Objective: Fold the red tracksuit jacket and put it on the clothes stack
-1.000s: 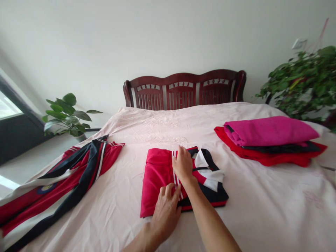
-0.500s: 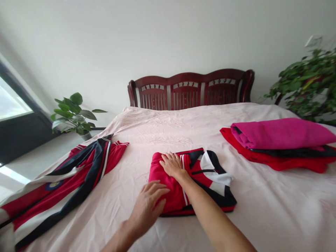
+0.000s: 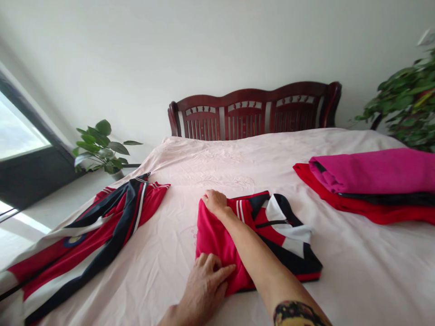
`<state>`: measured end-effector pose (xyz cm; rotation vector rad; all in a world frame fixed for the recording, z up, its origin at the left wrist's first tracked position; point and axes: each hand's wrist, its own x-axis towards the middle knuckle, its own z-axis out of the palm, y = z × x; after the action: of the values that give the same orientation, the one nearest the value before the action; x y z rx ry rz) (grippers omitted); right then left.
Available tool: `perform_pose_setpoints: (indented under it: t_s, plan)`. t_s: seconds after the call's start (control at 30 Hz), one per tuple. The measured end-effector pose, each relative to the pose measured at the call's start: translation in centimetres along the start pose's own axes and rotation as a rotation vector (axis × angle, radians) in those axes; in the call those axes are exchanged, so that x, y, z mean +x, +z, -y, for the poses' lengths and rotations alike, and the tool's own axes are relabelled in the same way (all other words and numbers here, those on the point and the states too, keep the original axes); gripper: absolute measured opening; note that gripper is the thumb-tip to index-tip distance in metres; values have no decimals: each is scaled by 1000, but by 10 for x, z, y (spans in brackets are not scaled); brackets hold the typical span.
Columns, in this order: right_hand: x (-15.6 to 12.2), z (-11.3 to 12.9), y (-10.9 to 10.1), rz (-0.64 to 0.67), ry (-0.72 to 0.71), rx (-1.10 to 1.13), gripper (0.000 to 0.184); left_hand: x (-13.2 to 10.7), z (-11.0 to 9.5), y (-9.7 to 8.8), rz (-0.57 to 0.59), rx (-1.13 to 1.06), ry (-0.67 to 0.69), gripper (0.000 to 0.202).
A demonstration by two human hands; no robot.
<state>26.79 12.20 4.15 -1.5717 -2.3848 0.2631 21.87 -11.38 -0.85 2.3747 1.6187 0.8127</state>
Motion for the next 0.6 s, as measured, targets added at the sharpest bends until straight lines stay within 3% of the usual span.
perform_pose_setpoints:
  t_s: [0.2,0.37,0.5,0.6]
  plan:
    - [10,-8,11,22,66,15,39,-3,-3,6,-37,76,40,41]
    - [-1,2,-16,-27,25,21,41,0,-2,2,-12,-3,26,46]
    - [-53,-2,-33,-156,-77,0,54,1,7,-8,46,-319,-15,44]
    - [-104,-24,-17,-222,-84,-53,67,4,23,-9,-174,-529,-221,40]
